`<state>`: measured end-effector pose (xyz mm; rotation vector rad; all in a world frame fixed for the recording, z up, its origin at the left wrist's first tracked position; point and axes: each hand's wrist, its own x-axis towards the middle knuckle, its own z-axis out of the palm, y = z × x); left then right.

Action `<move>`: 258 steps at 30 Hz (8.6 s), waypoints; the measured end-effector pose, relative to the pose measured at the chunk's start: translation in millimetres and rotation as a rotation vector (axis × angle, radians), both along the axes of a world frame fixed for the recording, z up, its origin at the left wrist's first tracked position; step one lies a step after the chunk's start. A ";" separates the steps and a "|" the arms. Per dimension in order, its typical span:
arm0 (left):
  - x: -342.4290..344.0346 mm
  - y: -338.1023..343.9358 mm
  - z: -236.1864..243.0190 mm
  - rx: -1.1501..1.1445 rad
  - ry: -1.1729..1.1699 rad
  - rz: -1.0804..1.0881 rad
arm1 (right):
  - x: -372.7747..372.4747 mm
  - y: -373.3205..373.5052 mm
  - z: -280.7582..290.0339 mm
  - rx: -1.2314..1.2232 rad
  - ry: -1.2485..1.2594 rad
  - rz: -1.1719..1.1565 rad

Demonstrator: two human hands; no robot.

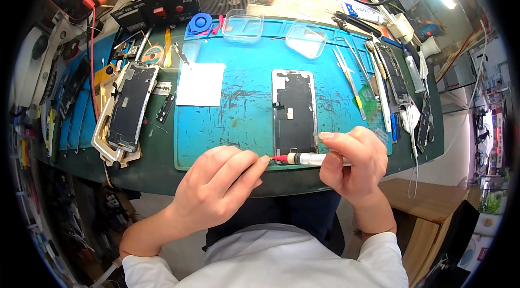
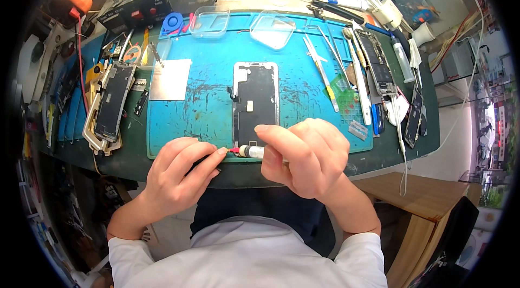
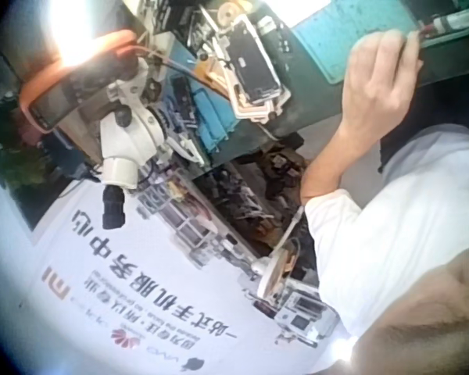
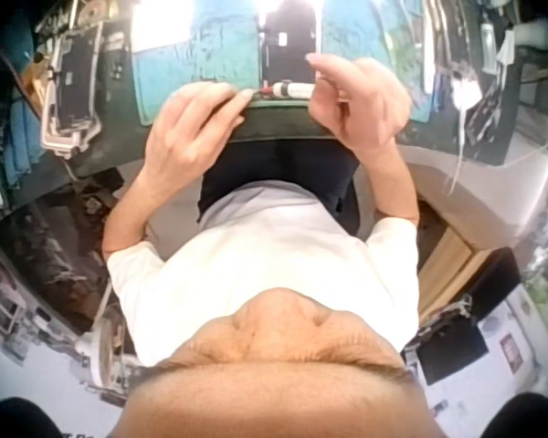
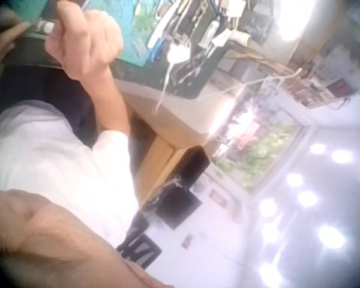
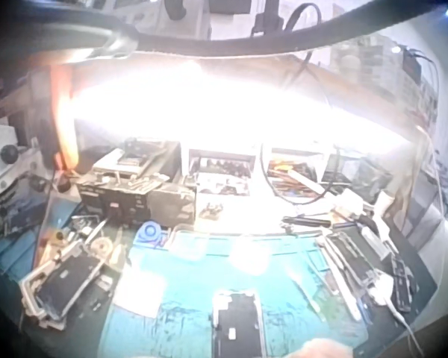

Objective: The person applies adhesive to a smartphone frame, then uses a soldering iron to heat and remove a component from the device. They later place the phone in a clamping jig and apply a liquid from a bottle to the frame edges.

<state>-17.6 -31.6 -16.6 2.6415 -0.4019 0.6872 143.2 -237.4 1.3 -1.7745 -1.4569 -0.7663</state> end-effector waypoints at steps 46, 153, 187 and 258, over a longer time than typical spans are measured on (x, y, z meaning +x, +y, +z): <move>13.6 -34.0 2.7 -0.334 0.063 0.323 | -3.3 -0.8 -8.3 0.086 0.015 0.022; 89.8 107.9 172.4 0.054 0.293 0.214 | 70.6 -32.4 -0.2 0.072 0.147 -0.533; 97.9 126.1 72.3 0.015 0.590 -0.007 | 54.4 -99.0 6.2 0.137 0.344 -0.610; 111.9 154.4 39.8 0.181 0.098 0.129 | 30.4 -77.8 -16.2 0.147 0.314 -0.464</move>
